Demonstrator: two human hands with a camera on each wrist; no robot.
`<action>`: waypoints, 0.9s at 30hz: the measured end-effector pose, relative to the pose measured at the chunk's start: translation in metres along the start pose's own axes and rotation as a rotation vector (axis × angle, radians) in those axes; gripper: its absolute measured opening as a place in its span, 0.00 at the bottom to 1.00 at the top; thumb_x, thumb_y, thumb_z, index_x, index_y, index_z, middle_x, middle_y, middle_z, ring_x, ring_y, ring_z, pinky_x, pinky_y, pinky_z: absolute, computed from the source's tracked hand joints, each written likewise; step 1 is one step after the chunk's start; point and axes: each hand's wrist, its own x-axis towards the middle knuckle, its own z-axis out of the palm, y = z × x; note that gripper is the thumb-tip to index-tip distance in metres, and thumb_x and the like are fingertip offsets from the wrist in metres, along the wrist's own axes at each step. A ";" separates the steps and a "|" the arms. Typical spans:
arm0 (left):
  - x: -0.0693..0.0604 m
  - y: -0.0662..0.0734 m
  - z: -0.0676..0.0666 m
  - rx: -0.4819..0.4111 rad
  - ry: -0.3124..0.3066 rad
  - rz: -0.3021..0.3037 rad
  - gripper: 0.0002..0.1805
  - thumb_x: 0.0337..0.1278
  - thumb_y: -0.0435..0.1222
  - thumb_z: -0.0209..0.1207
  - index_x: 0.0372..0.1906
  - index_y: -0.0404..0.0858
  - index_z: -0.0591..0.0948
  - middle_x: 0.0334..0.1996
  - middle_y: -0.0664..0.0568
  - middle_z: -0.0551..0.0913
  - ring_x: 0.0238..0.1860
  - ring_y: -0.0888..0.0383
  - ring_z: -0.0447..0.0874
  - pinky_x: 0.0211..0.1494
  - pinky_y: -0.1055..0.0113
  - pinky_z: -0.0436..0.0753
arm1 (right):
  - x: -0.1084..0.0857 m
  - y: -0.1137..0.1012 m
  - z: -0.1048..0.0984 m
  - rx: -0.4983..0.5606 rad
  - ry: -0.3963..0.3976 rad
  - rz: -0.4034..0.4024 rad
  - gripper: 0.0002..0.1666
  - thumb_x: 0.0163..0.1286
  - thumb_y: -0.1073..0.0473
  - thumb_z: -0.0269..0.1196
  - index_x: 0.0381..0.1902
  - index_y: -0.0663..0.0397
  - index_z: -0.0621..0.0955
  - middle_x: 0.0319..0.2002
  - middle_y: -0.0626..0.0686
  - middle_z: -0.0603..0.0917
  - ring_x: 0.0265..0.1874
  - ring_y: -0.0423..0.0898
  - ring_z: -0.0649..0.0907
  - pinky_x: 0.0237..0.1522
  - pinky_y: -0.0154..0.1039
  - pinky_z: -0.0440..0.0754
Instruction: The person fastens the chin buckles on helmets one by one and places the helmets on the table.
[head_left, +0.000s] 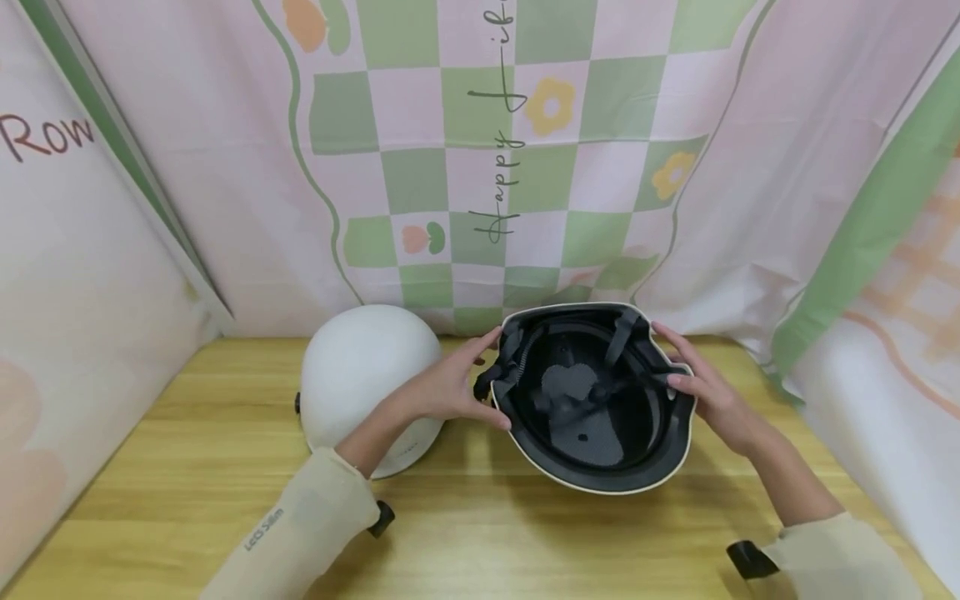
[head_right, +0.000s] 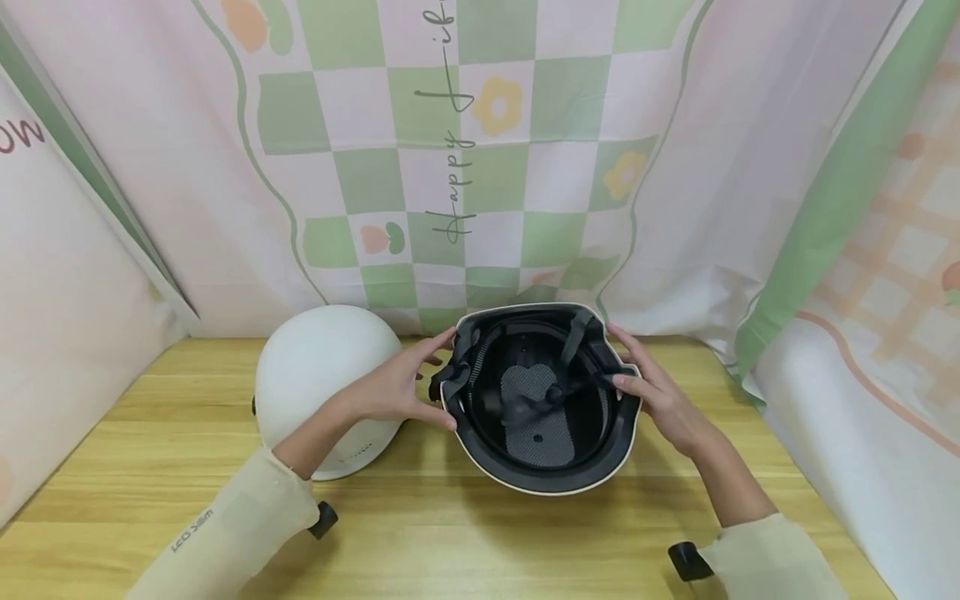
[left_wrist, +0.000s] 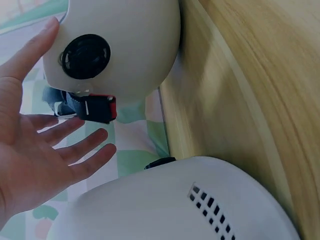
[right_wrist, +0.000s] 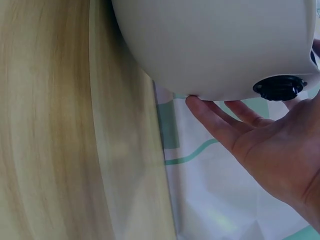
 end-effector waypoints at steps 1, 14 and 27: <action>0.000 0.001 0.000 0.011 0.001 -0.010 0.67 0.49 0.41 0.79 0.85 0.37 0.44 0.82 0.40 0.53 0.75 0.36 0.63 0.75 0.44 0.68 | 0.001 0.000 0.000 -0.013 0.008 0.004 0.40 0.79 0.65 0.44 0.84 0.34 0.55 0.58 0.61 0.67 0.45 0.42 0.85 0.42 0.38 0.86; 0.001 0.008 0.001 0.078 0.015 -0.052 0.68 0.48 0.46 0.80 0.85 0.39 0.44 0.71 0.41 0.72 0.71 0.47 0.71 0.70 0.49 0.74 | 0.008 -0.013 0.002 -0.329 0.083 0.007 0.39 0.82 0.61 0.49 0.84 0.52 0.51 0.73 0.74 0.63 0.65 0.52 0.69 0.52 0.21 0.67; 0.000 0.010 0.004 0.107 -0.011 -0.092 0.66 0.51 0.48 0.78 0.85 0.42 0.46 0.72 0.38 0.71 0.69 0.44 0.73 0.68 0.49 0.76 | 0.014 -0.031 0.017 -0.420 0.161 -0.069 0.45 0.74 0.64 0.63 0.83 0.52 0.57 0.78 0.68 0.59 0.73 0.75 0.61 0.70 0.72 0.58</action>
